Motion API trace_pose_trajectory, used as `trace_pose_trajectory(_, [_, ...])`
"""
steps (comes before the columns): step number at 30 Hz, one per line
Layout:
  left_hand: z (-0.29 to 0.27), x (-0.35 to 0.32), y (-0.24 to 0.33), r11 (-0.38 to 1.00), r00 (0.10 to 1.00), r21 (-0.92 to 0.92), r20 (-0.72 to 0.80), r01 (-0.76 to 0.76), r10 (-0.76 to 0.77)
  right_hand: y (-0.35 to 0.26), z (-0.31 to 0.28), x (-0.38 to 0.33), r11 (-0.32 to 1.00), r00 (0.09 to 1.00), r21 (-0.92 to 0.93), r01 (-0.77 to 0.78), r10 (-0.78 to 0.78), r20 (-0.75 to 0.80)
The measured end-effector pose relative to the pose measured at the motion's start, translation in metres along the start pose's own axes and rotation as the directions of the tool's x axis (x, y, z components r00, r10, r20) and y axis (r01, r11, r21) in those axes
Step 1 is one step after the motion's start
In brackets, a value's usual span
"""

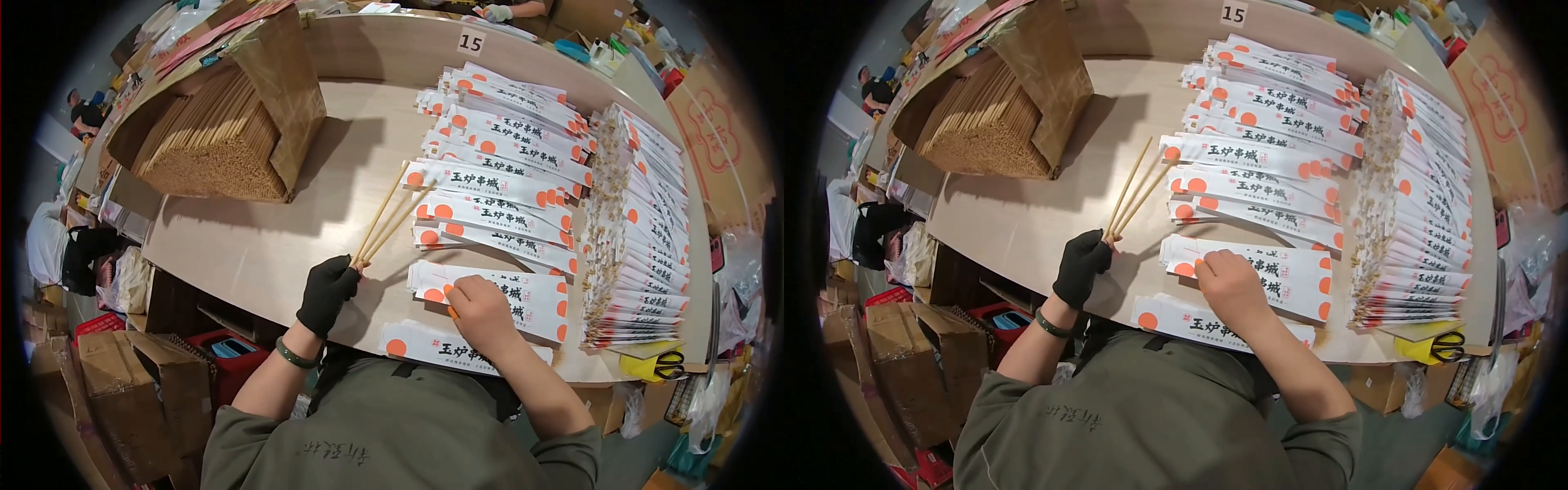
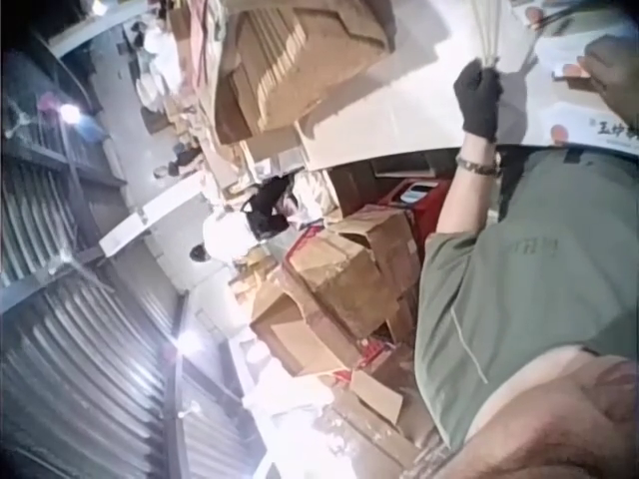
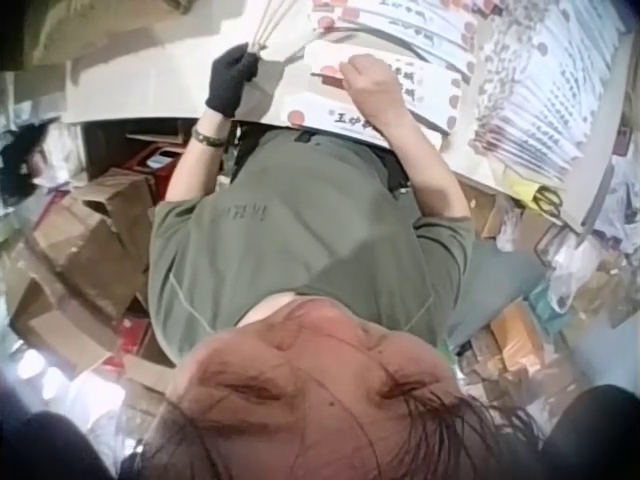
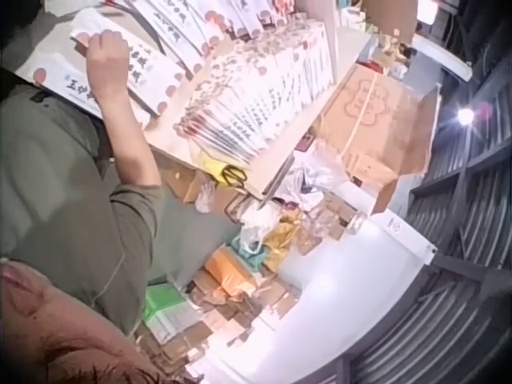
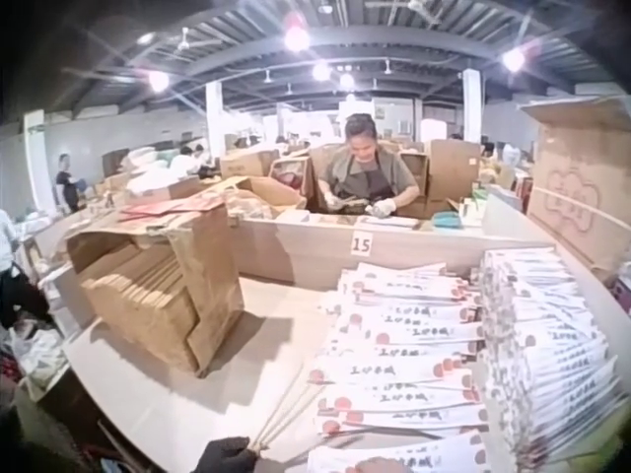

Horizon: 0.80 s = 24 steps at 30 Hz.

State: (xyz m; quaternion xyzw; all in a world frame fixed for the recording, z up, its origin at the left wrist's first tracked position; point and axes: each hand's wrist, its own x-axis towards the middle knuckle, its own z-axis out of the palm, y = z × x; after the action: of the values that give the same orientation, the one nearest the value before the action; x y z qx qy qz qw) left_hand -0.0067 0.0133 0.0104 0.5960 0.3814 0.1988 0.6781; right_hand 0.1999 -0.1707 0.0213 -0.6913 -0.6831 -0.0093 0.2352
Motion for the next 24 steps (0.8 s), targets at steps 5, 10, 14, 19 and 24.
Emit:
trace_pose_trajectory(5, [-0.019,-0.005,-0.003,0.985,0.995,0.139,0.012,-0.101,0.100,-0.005,-0.007,0.001,0.997,0.993,0.044,-0.062,0.066,-0.102])
trace_pose_trajectory(10, [-0.032,-0.008,0.007,0.939,0.972,0.254,0.092,-0.232,0.215,0.000,-0.046,0.020,0.902,0.921,0.300,-0.310,0.364,-0.143])
trace_pose_trajectory(14, [-0.042,-0.007,0.015,0.901,0.963,0.353,0.180,-0.252,0.198,0.006,-0.069,0.030,0.553,0.811,0.711,-0.436,0.583,0.044])
trace_pose_trajectory(19, [-0.037,-0.009,0.030,0.965,0.973,0.219,0.209,-0.146,0.100,0.005,-0.068,0.026,0.759,0.879,0.551,-0.348,0.468,-0.091])
trace_pose_trajectory(24, [-0.038,-0.009,0.020,0.973,0.964,0.168,0.241,-0.156,0.113,-0.003,-0.057,0.020,0.988,0.901,-0.151,0.040,-0.101,-0.422])
